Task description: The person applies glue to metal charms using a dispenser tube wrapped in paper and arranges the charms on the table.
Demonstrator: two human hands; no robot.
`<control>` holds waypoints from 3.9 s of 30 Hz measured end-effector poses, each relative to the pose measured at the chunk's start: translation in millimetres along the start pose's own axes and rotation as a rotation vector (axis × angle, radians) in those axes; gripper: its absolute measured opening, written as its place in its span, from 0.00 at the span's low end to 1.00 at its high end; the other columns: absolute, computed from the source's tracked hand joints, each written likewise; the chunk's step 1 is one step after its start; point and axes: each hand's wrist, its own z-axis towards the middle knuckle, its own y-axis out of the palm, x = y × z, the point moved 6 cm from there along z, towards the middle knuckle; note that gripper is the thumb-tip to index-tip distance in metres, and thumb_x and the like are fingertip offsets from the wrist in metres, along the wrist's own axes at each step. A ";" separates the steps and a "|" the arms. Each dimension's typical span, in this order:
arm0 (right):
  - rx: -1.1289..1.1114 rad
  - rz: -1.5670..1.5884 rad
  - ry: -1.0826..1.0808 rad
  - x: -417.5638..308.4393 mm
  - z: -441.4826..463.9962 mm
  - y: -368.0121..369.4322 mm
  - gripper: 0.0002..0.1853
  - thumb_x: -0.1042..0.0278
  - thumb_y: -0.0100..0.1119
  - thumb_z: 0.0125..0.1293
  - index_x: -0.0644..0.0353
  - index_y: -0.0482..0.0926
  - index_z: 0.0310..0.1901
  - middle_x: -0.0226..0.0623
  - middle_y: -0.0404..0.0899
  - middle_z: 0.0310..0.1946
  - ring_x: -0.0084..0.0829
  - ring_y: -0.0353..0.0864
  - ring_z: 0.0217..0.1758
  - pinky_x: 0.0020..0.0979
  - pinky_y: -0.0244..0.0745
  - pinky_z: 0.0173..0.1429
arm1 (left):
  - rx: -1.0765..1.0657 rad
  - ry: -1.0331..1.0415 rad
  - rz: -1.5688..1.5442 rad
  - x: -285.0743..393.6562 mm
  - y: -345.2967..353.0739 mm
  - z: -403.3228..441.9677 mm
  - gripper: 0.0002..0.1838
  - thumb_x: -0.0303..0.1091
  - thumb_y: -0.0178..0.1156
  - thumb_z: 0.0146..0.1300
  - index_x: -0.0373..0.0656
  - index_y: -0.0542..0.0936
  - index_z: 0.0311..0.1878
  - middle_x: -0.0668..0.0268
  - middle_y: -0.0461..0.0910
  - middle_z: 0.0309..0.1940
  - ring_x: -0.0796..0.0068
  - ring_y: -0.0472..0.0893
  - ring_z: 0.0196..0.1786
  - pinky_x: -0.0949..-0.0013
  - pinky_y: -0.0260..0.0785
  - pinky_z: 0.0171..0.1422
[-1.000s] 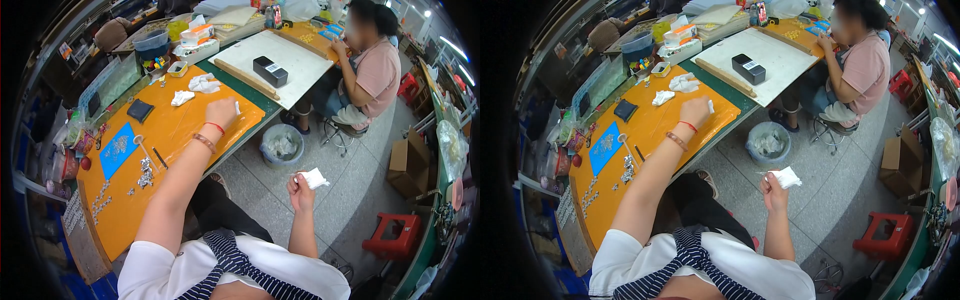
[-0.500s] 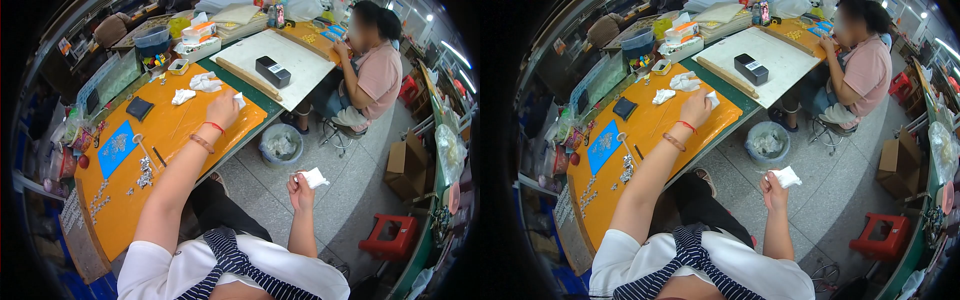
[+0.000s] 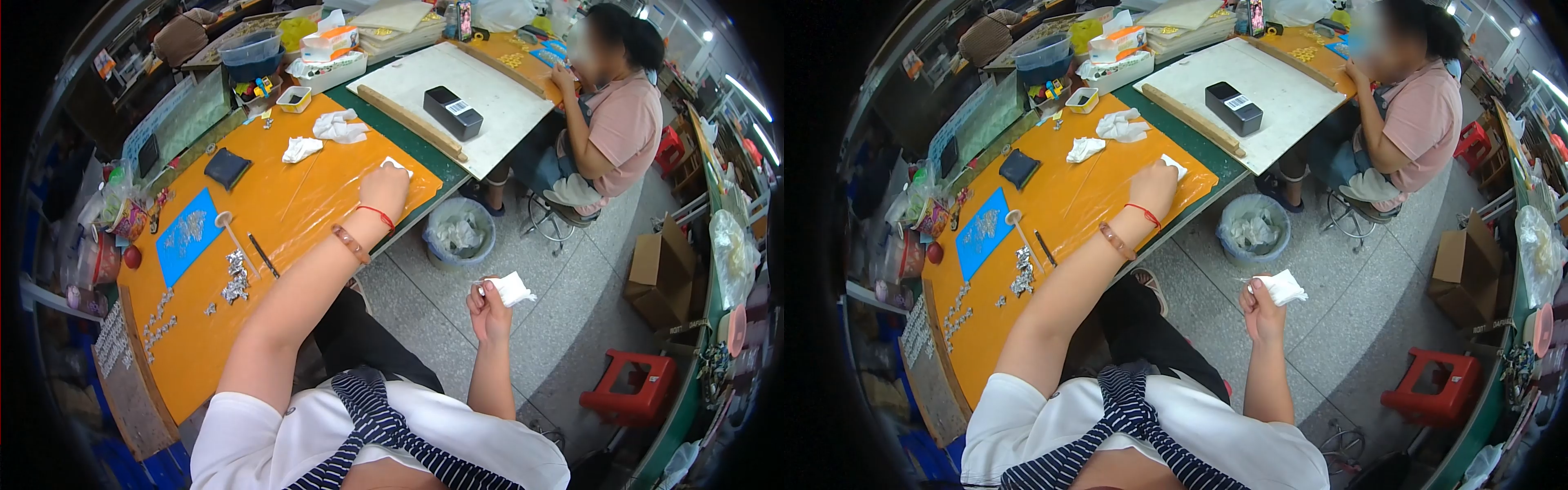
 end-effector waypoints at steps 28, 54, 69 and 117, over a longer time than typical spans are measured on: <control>-0.187 -0.147 0.062 33.3 -8.1 61.1 0.09 0.67 0.53 0.57 0.62 0.68 0.35 0.29 0.66 0.24 0.18 0.58 0.22 0.17 0.54 0.21 | -0.145 0.025 -0.758 -82.6 -123.3 -249.1 0.06 0.29 0.56 0.49 0.39 0.74 0.32 0.61 0.74 0.25 0.66 0.75 0.27 0.70 0.66 0.31; -0.560 -0.131 0.162 134.3 -48.1 234.2 0.26 0.57 0.44 0.62 0.66 0.56 0.56 0.35 0.70 0.33 0.26 0.69 0.34 0.23 0.65 0.41 | 0.107 -0.391 -1.652 -104.0 -95.7 -247.6 0.11 0.34 0.55 0.54 0.38 0.72 0.37 0.69 0.72 0.23 0.85 0.68 0.24 0.80 0.61 0.27; -0.390 -0.224 0.090 94.5 -3.0 185.3 0.19 0.54 0.34 0.65 0.64 0.67 0.40 0.29 0.61 0.15 0.20 0.57 0.16 0.21 0.50 0.21 | 0.313 -0.702 -0.454 -242.7 -121.3 -322.8 0.07 0.30 0.55 0.51 0.39 0.76 0.34 0.60 0.74 0.28 0.63 0.73 0.30 0.68 0.66 0.36; -0.611 -0.246 0.467 164.6 -35.8 251.3 0.13 0.65 0.44 0.62 0.67 0.67 0.42 0.35 0.71 0.19 0.23 0.68 0.18 0.21 0.64 0.22 | -0.066 -0.963 -1.531 -165.8 -105.4 -370.1 0.09 0.27 0.49 0.59 0.34 0.70 0.41 0.64 0.74 0.23 0.83 0.74 0.22 0.82 0.67 0.24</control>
